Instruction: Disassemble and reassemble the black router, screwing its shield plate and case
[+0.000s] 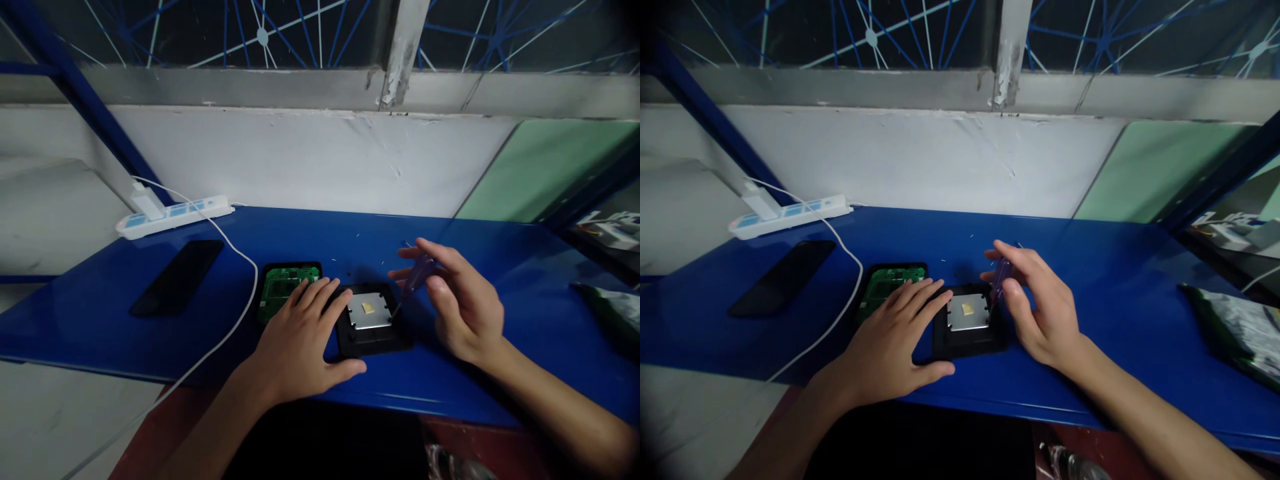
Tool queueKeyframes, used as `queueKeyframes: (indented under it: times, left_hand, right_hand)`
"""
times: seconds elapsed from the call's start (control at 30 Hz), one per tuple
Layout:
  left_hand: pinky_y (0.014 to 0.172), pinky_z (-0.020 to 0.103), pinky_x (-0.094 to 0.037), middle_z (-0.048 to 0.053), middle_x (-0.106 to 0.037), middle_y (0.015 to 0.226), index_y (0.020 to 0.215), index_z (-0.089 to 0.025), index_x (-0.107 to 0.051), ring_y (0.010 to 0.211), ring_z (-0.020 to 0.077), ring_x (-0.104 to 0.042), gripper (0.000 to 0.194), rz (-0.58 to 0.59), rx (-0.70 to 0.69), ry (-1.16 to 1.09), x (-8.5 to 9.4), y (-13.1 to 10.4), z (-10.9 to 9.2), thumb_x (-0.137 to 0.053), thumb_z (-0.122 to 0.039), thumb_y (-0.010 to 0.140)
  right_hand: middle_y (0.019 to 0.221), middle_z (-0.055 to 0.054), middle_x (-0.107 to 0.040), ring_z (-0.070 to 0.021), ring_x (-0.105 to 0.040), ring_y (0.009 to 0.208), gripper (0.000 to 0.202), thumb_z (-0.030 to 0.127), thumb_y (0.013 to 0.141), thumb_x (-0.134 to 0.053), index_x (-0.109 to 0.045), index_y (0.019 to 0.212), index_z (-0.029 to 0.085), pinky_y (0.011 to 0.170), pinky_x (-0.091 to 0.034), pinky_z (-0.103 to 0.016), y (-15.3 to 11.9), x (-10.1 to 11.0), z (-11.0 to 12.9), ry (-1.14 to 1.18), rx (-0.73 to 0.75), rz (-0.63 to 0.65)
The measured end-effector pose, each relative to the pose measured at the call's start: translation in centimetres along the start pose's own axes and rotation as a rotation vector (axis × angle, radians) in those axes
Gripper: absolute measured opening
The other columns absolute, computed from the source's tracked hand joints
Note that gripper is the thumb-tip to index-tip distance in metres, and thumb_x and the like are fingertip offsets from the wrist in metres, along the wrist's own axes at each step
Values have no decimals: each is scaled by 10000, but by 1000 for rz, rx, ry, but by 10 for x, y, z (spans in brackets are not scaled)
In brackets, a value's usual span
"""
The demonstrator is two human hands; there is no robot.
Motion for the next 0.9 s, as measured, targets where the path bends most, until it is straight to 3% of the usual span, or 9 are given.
queueKeyframes:
  times: [0.27,0.43,0.53,0.73,0.83,0.9]
  left_hand:
    - [1198,551,-279,118,-451,1541,1459,-186,-432,1443,333,-368,829,4,6,21,1,0,0,-671,-637,806]
    - [1206,545,-266,110,-441,1551,1465,-190,-431,1450,331,-357,830,31,14,12,0,0,0,-657,-646,809]
    - [1222,536,-241,101,-444,1550,1464,-189,-437,1450,330,-357,844,45,26,-2,0,1,0,-661,-659,799]
    - [1229,532,-229,93,-445,1549,1464,-188,-439,1456,320,-348,856,44,24,-11,0,1,1,-639,-691,801]
    - [1220,537,-245,97,-447,1547,1458,-189,-443,1454,320,-351,852,36,20,-4,-1,1,2,-647,-683,795]
    - [1215,538,-253,103,-447,1547,1456,-189,-444,1451,321,-355,849,31,18,1,-1,0,2,-652,-677,793]
  right_hand:
    - [1274,-79,-632,-202,-722,938,565,150,975,-500,-408,1494,355,808,-633,-414,1,-3,-1,-24,-17,31]
    - [1037,-52,-616,-191,-684,839,587,103,869,-673,-539,1392,332,694,-613,-378,4,2,6,-96,120,-45]
    - [1003,-44,-591,-190,-672,810,600,96,821,-730,-577,1352,328,645,-601,-374,3,4,9,-89,190,-61]
    - [1263,-104,-616,-209,-724,962,508,122,980,-465,-479,1460,288,800,-630,-432,-1,0,4,-8,96,-17]
    - [1299,-92,-650,-197,-734,970,555,99,981,-467,-426,1499,294,847,-623,-424,0,1,3,-61,80,-38]
    - [1222,-69,-690,-177,-740,912,566,89,959,-528,-459,1479,301,809,-624,-385,1,4,4,-110,104,-63]
Point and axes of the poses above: each hand's wrist, its own y-axis towards the middle knuckle, its own x-axis out of the back of the hand, z = x × y, the point moved 7 cm from there along y, towards the middle knuckle
